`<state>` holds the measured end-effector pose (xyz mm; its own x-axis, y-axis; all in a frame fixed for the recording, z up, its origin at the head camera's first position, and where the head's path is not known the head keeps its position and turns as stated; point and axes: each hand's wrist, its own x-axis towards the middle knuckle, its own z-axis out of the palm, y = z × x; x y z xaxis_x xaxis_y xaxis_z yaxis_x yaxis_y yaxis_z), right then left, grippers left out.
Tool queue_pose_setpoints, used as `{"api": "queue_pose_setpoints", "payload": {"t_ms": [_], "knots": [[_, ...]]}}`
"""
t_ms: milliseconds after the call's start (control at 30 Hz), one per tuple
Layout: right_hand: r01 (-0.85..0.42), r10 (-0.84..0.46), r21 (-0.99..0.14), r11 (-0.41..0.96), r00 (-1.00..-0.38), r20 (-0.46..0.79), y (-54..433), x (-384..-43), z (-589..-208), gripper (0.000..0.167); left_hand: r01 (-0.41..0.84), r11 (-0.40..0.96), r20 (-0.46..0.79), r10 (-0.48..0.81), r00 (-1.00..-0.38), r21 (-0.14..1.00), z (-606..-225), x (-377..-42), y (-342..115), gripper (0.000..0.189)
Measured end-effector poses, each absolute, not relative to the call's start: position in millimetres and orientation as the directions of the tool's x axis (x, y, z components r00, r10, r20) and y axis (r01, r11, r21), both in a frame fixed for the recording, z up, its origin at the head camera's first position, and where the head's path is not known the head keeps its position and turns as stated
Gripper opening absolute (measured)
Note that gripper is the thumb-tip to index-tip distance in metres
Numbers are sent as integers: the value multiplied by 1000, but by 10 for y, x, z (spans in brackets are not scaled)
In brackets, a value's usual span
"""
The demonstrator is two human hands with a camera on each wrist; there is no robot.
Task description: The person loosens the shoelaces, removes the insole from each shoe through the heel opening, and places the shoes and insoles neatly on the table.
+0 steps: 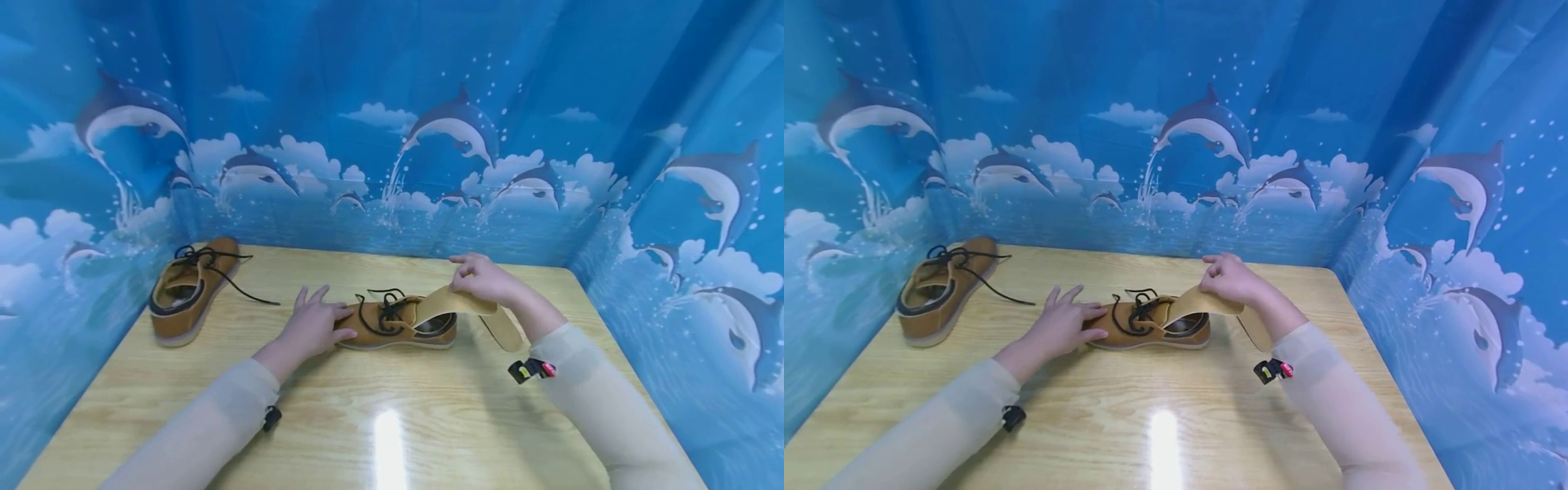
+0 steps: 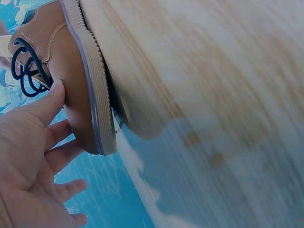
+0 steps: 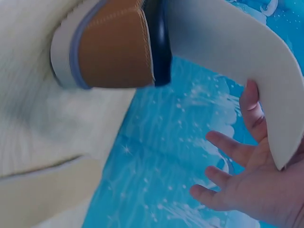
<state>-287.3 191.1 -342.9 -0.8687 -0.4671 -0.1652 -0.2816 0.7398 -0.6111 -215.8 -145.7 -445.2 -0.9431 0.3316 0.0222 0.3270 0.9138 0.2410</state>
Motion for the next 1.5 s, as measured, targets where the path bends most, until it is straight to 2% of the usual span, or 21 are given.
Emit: {"api": "queue_pose_setpoints", "payload": {"t_ms": [400,633,1000,1500], "knots": [[-367,-516,-482,796,-828,-221,2190,-2803,-3267,22,322,915,16,328,-945,245,-4446,-2145,-1460,59],[-390,-524,-445,806,-819,-234,2346,-2736,-3240,19,326,910,27,331,-943,256,-4462,-2154,-1455,59],[-364,-507,-470,804,-832,-223,2603,-2654,-3085,21,318,915,9,326,-945,249,-4452,-2147,-1443,60],[-371,-494,-486,791,-857,-149,2939,-2569,-2894,15,315,915,5,324,-946,251,-4461,-2141,-1442,60]]}}
